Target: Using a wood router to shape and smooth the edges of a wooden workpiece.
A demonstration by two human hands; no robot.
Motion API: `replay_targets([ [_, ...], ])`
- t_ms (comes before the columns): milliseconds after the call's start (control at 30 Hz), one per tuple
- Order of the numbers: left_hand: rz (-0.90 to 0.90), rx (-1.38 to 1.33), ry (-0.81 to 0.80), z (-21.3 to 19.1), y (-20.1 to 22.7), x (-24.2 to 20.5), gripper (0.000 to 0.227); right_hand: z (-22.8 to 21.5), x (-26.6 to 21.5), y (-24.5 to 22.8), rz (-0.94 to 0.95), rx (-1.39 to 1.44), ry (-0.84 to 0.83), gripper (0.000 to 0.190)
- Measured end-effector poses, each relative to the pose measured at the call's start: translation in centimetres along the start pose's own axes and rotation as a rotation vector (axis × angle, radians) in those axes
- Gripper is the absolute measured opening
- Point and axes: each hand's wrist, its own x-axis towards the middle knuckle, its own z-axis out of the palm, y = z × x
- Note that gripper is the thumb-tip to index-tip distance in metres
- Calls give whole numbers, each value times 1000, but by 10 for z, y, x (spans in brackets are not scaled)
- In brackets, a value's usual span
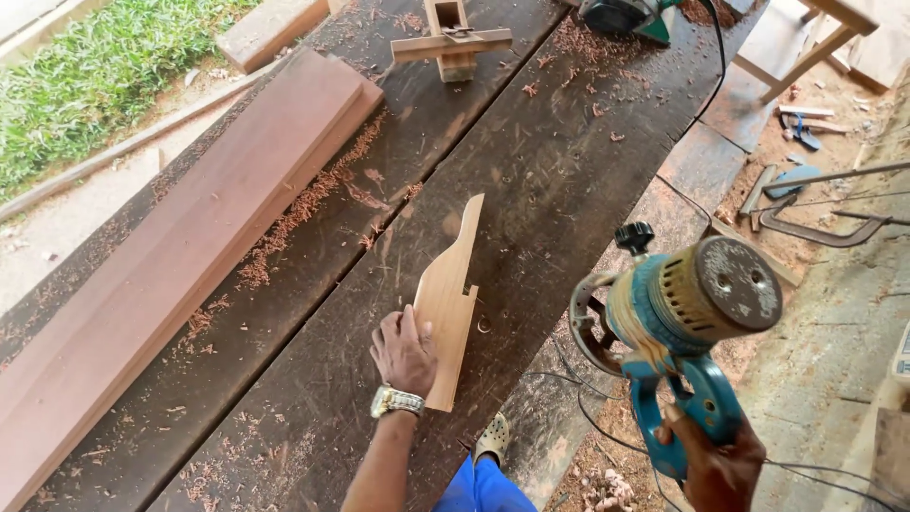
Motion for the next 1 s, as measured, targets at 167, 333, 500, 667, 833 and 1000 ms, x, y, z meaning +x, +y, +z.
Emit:
replay_targets([
  [167, 38, -11, 204, 3, 12, -5, 63, 38, 10, -11, -111, 89, -128, 24],
  [333, 131, 38, 54, -3, 10, 4, 67, 66, 12, -26, -141, 105, -188, 23],
  [500, 366, 233, -96, -22, -15, 54, 60, 66, 5, -37, -163, 17, -181, 21],
  [667, 442, 299, -109, -38, -21, 87, 47, 47, 14, -30, -270, -118, -165, 19],
  [833, 91, 147, 302, -17, 23, 69, 70, 39, 33, -7, -247, -234, -125, 24],
  [1000, 295, 123, 261, 3, 1, 99, 61, 24, 56, 14, -255, -201, -157, 25],
])
